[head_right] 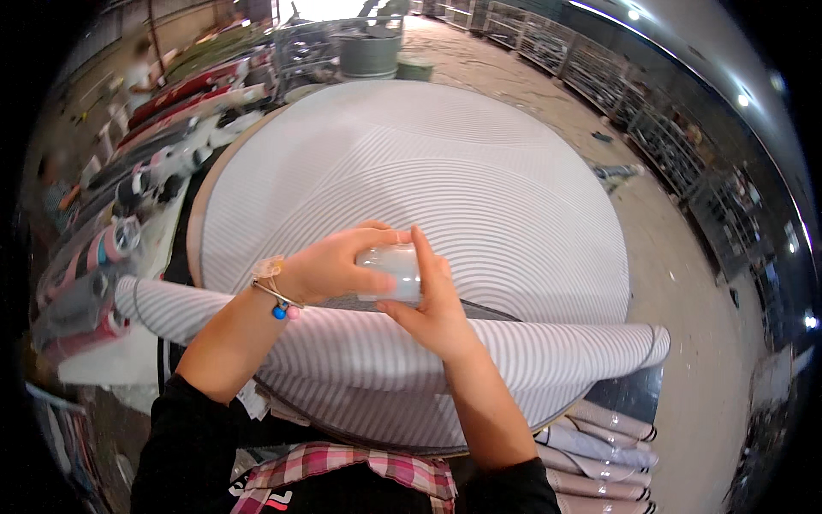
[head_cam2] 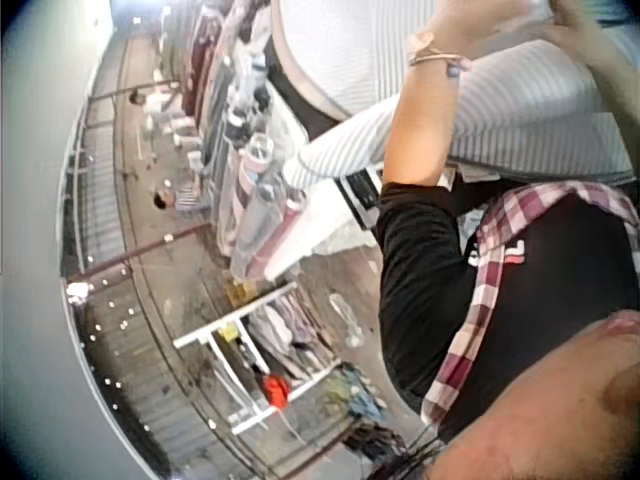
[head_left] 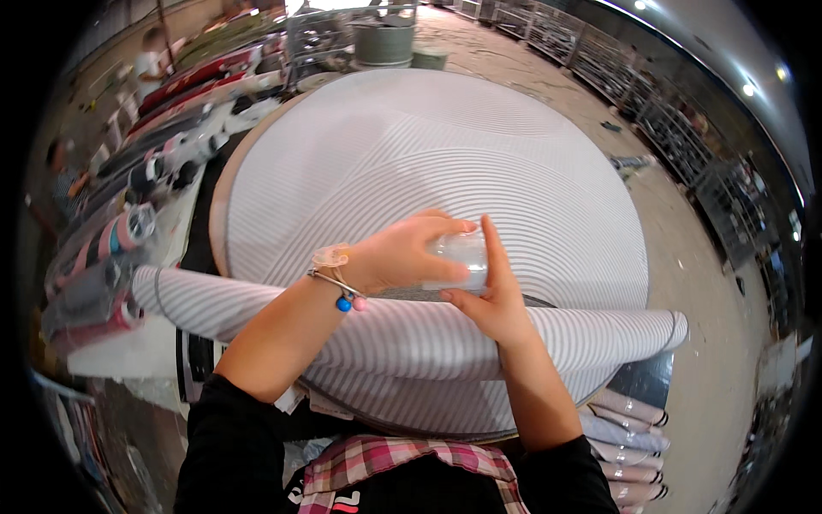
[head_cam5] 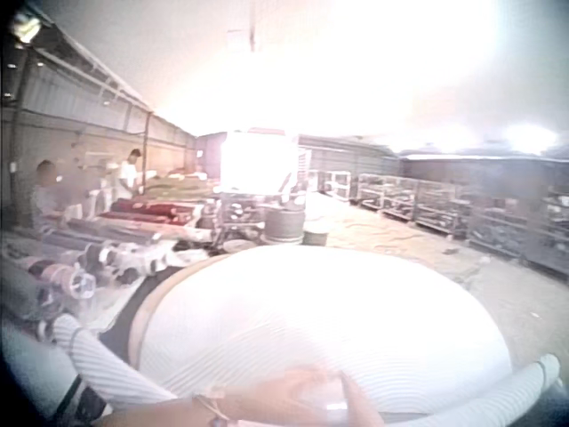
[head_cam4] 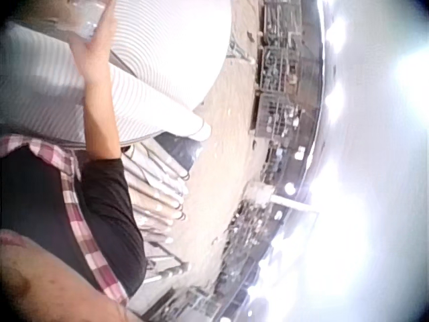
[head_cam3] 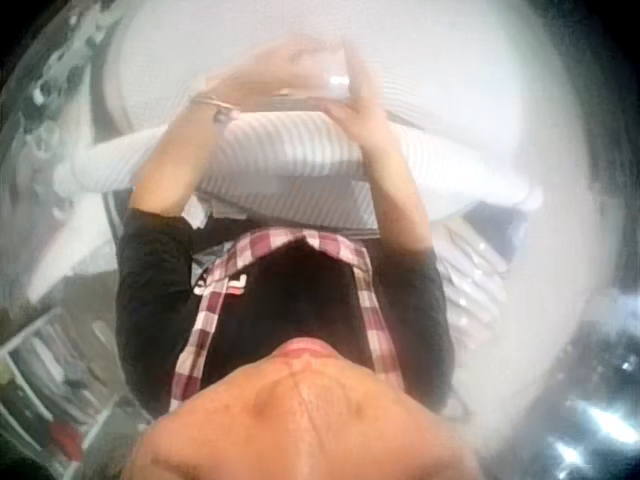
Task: The person rolls up several circular rugs one at a time and secures each roll with adhesive tape from a handheld dispenser.
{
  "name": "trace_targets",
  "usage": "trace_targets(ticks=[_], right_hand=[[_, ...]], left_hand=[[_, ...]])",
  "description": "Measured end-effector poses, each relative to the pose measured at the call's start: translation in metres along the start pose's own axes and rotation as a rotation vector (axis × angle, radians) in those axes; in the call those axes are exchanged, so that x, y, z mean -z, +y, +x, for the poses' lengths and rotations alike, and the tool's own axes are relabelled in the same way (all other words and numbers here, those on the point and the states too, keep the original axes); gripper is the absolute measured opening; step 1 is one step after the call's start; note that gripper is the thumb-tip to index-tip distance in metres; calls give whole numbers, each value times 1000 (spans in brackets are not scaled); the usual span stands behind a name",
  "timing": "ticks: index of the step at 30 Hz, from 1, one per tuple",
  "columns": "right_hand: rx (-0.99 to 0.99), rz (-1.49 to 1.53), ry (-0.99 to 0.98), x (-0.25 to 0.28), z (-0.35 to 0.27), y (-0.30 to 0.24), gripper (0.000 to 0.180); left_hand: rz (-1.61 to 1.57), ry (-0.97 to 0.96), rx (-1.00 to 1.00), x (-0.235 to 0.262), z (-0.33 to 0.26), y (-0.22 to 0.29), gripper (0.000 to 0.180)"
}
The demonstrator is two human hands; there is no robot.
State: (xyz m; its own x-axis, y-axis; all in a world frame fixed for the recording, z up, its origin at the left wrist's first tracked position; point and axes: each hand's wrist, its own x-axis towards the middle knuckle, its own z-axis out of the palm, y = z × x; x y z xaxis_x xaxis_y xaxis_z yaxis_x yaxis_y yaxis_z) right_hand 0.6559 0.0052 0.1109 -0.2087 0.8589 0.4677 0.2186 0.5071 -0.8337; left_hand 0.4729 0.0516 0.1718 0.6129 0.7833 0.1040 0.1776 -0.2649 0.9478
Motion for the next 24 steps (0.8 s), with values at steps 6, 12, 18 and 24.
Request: trace_targets(ticks=[6, 12, 18, 24], right_hand=[[-269, 246, 50, 7, 1, -28, 95], [-536, -101, -254, 38, -73, -84, 68], [-381, -828, -203, 12, -145, -77, 60], [-374, -931, -254, -5, -153, -69, 65]], left_hand=[[329, 240, -292, -5, 14, -23, 26], [-712, 644, 395, 20, 10, -76, 17], [276, -228, 654, -16, 9, -32, 38], [633, -485, 691, -18, -1, -24, 62]])
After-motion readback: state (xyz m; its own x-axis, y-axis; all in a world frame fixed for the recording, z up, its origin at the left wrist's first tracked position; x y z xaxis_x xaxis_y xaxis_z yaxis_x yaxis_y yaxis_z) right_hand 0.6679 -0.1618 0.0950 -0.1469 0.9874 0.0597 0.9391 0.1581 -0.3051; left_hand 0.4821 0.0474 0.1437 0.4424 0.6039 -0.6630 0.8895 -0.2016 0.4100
